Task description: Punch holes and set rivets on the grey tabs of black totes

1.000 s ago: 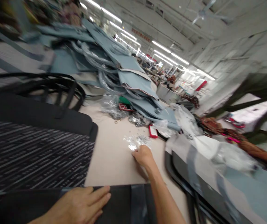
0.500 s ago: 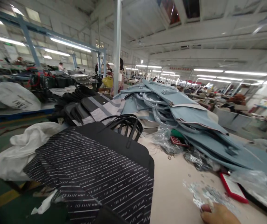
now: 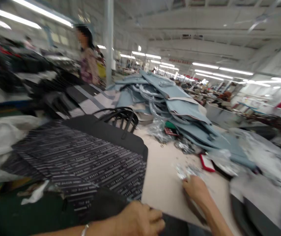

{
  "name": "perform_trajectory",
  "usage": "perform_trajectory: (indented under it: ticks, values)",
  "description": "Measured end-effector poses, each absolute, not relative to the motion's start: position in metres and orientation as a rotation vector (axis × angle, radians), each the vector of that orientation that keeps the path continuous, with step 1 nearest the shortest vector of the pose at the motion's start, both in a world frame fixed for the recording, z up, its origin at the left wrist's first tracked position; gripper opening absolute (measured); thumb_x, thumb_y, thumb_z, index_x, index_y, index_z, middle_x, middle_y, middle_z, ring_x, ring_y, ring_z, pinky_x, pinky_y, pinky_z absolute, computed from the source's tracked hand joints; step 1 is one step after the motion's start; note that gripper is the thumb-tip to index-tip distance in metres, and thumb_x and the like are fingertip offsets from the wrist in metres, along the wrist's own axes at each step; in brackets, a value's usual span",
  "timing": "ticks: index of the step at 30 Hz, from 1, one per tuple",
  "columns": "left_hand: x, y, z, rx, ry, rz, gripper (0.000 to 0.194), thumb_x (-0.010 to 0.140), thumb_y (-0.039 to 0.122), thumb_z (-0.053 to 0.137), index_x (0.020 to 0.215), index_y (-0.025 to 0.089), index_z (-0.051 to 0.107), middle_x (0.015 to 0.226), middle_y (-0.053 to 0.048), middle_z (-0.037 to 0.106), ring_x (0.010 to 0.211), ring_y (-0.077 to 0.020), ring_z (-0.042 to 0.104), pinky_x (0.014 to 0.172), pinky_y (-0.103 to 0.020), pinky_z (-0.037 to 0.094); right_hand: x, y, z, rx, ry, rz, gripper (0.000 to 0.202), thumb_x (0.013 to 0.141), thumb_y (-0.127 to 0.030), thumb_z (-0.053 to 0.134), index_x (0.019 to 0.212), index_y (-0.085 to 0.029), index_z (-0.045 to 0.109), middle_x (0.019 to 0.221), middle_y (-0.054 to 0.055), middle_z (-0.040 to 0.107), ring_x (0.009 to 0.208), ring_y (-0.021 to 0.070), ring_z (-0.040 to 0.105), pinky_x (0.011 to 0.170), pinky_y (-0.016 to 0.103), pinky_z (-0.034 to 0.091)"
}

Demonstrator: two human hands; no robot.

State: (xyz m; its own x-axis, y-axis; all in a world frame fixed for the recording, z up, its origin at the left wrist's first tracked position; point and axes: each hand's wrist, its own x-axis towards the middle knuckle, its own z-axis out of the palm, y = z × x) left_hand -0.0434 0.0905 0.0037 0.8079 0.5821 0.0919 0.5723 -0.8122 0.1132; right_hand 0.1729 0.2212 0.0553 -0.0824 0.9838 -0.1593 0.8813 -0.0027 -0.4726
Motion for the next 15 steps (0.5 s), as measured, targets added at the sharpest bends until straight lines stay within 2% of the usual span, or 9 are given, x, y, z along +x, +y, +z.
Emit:
perform_trajectory:
  ticks: [1, 3, 5, 7, 10, 15]
  values:
    - [-0.041, 0.089, 0.002, 2.849, 1.049, 0.278, 0.023, 0.102, 0.039, 0.053, 0.105, 0.021, 0.065, 0.097, -0.001, 0.071, 0.070, -0.0165, 0.067, 0.058, -0.031, 0.056, 0.171, 0.217, 0.060, -2.014, -2.032, 0.702, 0.023, 0.066, -0.027, 0.059, 0.045, -0.026, 0.049, 0.039, 0.000, 0.043, 0.045, 0.0199, 0.052, 0.054, 0.033, 0.037]
    - [-0.039, 0.088, -0.004, 2.772, 1.040, 0.411, 0.017, 0.100, 0.027, 0.053, 0.110, 0.019, 0.063, 0.104, -0.005, 0.071, 0.076, -0.0204, 0.069, 0.062, -0.035, 0.057, 0.176, 0.214, 0.058, -2.066, -2.001, 0.763, 0.006, 0.068, -0.023, 0.058, 0.066, -0.020, 0.064, 0.049, -0.003, 0.051, 0.051, 0.0156, 0.053, 0.055, 0.028, 0.038]
    - [-0.040, 0.089, -0.011, 2.724, 0.981, 0.502, 0.021, 0.099, 0.023, 0.051, 0.115, 0.017, 0.063, 0.110, -0.008, 0.071, 0.080, -0.0231, 0.070, 0.065, -0.037, 0.056, 0.189, 0.207, 0.054, -2.058, -1.975, 0.867, 0.025, 0.068, -0.022, 0.059, 0.091, -0.016, 0.067, 0.061, -0.004, 0.058, 0.056, 0.0128, 0.053, 0.055, 0.024, 0.038]
    - [-0.042, 0.091, -0.016, 2.731, 0.957, 0.543, 0.024, 0.099, 0.021, 0.051, 0.119, 0.017, 0.064, 0.115, -0.010, 0.071, 0.081, -0.0238, 0.070, 0.065, -0.037, 0.055, 0.200, 0.196, 0.053, -2.005, -1.968, 1.003, 0.035, 0.069, -0.022, 0.062, 0.103, -0.016, 0.065, 0.067, -0.005, 0.061, 0.058, 0.0109, 0.053, 0.054, 0.022, 0.039]
    - [-0.042, 0.090, -0.017, 2.779, 0.976, 0.552, 0.026, 0.099, 0.020, 0.052, 0.121, 0.018, 0.065, 0.117, -0.009, 0.071, 0.080, -0.0225, 0.069, 0.064, -0.036, 0.054, 0.204, 0.176, 0.057, -1.880, -1.962, 1.237, 0.033, 0.068, -0.026, 0.067, 0.099, -0.017, 0.062, 0.067, -0.006, 0.060, 0.055, 0.0089, 0.051, 0.051, 0.020, 0.038]
    - [-0.040, 0.089, -0.016, 2.798, 0.993, 0.589, 0.025, 0.099, 0.021, 0.052, 0.119, 0.017, 0.066, 0.112, -0.009, 0.071, 0.077, -0.0208, 0.066, 0.064, -0.034, 0.052, 0.195, 0.159, 0.057, -1.678, -1.736, 1.653, 0.034, 0.064, -0.028, 0.076, 0.093, -0.018, 0.060, 0.065, -0.006, 0.063, 0.045, 0.0057, 0.042, 0.042, 0.019, 0.030]
